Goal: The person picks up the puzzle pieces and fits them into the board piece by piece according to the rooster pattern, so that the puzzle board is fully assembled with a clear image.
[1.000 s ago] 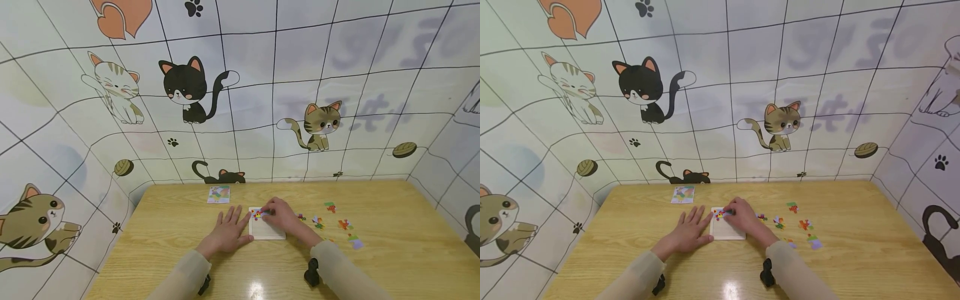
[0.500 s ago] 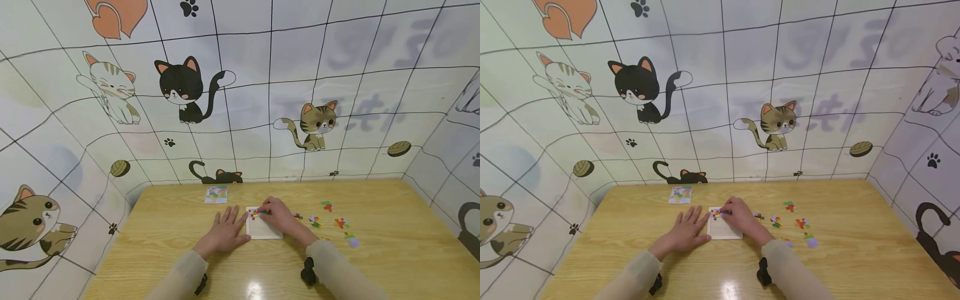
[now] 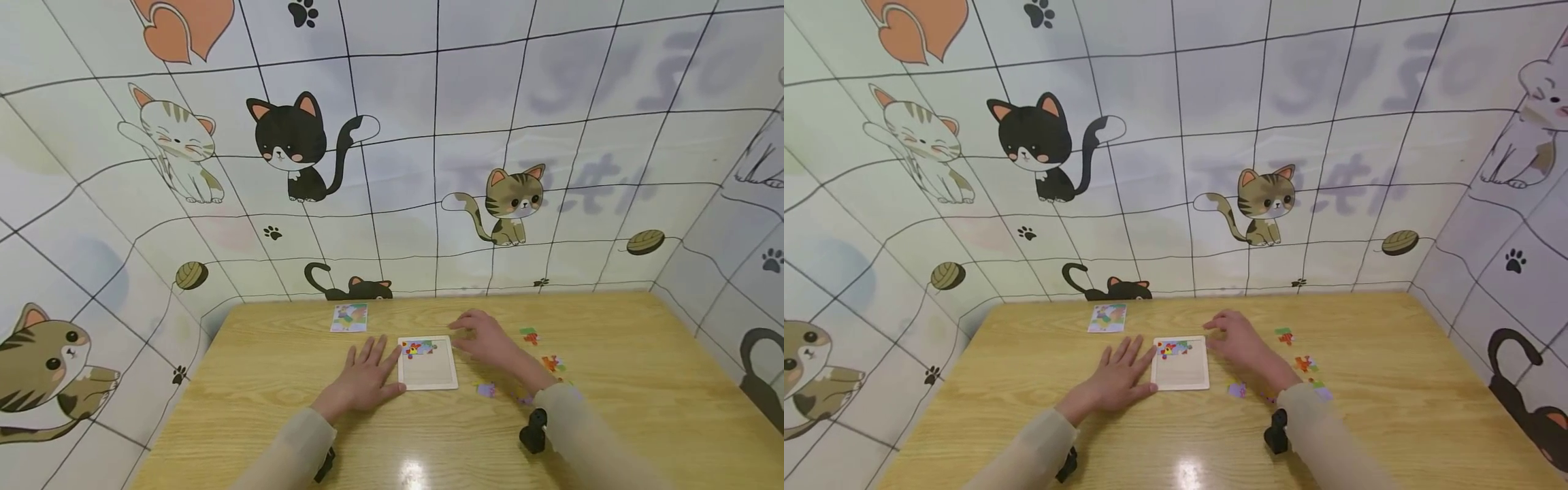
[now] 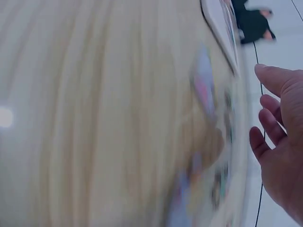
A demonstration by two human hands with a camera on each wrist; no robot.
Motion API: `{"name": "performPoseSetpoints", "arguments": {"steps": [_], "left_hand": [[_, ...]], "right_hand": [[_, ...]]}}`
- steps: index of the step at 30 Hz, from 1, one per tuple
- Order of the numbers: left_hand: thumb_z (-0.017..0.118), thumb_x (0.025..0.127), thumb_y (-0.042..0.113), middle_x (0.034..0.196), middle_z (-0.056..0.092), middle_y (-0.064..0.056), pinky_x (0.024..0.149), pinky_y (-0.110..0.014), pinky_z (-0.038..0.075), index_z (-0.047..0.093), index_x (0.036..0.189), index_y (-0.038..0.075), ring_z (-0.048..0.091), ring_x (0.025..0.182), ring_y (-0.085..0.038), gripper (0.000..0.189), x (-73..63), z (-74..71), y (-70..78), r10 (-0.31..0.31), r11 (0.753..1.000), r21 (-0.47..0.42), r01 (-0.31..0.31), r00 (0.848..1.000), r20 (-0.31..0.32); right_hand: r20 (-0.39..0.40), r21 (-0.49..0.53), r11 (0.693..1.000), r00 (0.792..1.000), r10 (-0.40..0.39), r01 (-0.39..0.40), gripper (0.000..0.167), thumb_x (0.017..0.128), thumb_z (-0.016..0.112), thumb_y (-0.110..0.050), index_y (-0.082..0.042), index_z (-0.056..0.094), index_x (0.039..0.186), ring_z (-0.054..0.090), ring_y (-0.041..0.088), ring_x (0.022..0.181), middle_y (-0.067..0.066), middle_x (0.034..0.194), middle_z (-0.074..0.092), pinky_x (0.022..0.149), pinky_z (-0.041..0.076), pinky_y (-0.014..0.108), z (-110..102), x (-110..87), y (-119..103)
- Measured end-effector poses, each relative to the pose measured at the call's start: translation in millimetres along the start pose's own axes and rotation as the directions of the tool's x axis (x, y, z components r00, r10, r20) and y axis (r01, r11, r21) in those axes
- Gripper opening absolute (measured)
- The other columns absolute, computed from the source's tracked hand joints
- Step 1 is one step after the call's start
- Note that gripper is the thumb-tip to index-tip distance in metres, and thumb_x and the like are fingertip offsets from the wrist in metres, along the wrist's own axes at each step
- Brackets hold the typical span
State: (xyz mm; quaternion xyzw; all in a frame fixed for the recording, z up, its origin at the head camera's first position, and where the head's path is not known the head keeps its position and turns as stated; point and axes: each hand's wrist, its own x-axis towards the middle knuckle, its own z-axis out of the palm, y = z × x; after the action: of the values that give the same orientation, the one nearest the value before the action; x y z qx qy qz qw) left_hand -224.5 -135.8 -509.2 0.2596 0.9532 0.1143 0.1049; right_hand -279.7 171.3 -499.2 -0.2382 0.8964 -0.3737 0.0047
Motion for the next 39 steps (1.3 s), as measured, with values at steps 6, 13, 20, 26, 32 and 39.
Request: {"name": "performPoseSetpoints", "arguments": {"steps": [6, 13, 20, 26, 32, 39], "left_hand": [[0.042, 0.103, 0.064, 0.17, 0.006, -0.021, 0.116, -0.071, 0.005, 0.021, 0.166, 0.018, 0.003, 0.155, -0.045, 0.081, 1.9, 6.0, -4.4, 0.012, 1.0, -0.022, -0.013, 1.0, -0.016], [0.044, 0.103, 0.062, 0.17, 0.006, -0.02, 0.116, -0.07, 0.004, 0.022, 0.166, 0.018, 0.002, 0.155, -0.043, 0.08, 0.3, 6.8, -5.3, -0.001, 0.999, -0.032, 0.0, 1.0, -0.018], [0.045, 0.104, 0.06, 0.169, 0.008, -0.023, 0.115, -0.071, 0.006, 0.023, 0.165, 0.015, 0.004, 0.154, -0.046, 0.079, -3.3, -1.4, -0.8, 0.017, 1.0, -0.017, -0.017, 1.0, -0.014], [0.045, 0.104, 0.06, 0.17, 0.005, -0.02, 0.117, -0.069, 0.003, 0.02, 0.166, 0.017, 0.001, 0.155, -0.043, 0.079, -0.7, 1.4, -1.2, -0.004, 1.0, -0.019, 0.004, 1.0, 0.0], [0.048, 0.104, 0.056, 0.169, 0.009, -0.023, 0.116, -0.07, 0.006, 0.024, 0.165, 0.013, 0.006, 0.154, -0.045, 0.078, -2.0, -3.9, 1.7, 0.002, 1.0, -0.019, -0.002, 1.0, 0.002], [0.048, 0.105, 0.055, 0.169, 0.009, -0.023, 0.116, -0.07, 0.008, 0.024, 0.165, 0.013, 0.006, 0.154, -0.045, 0.077, -4.1, -9.7, 5.5, -0.001, 1.0, -0.009, 0.001, 1.0, 0.02]], "right_hand": [[-0.058, 0.013, 0.997, 0.995, 0.075, -0.075, 0.037, 0.095, 0.073, -0.008, 0.005, 0.066, 0.129, 0.061, 0.037, 0.103, 0.023, 0.123, 0.062, 0.075, 0.054, 0.042, -46.8, -26.5, 32.9], [-0.066, 0.034, 0.981, 0.979, 0.195, -0.193, 0.064, 0.095, 0.073, -0.007, 0.007, 0.042, 0.149, 0.055, 0.043, 0.111, 0.029, 0.132, 0.051, 0.081, 0.052, 0.049, -82.7, -47.8, 65.0], [-0.008, 0.06, 0.972, 0.974, 0.228, -0.227, 0.059, 0.096, 0.073, -0.011, 0.012, 0.047, 0.143, 0.055, 0.038, 0.112, 0.029, 0.13, 0.058, 0.088, 0.049, 0.046, -85.6, -59.8, 85.0], [-0.003, 0.059, 0.972, 0.974, 0.227, -0.226, 0.057, 0.096, 0.074, -0.017, 0.01, 0.052, 0.141, 0.055, 0.033, 0.109, 0.023, 0.125, 0.059, 0.085, 0.05, 0.039, -85.1, -61.3, 89.9], [-0.005, 0.076, 0.972, 0.974, 0.225, -0.224, 0.053, 0.097, 0.073, -0.016, 0.009, 0.054, 0.14, 0.056, 0.031, 0.106, 0.022, 0.123, 0.059, 0.079, 0.051, 0.035, -83.8, -62.4, 89.4], [-0.012, 0.055, 0.972, 0.973, 0.23, -0.229, 0.05, 0.098, 0.072, -0.017, 0.006, 0.057, 0.139, 0.056, 0.033, 0.108, 0.022, 0.125, 0.057, 0.08, 0.051, 0.036, -82.1, -62.8, 91.0]]}}
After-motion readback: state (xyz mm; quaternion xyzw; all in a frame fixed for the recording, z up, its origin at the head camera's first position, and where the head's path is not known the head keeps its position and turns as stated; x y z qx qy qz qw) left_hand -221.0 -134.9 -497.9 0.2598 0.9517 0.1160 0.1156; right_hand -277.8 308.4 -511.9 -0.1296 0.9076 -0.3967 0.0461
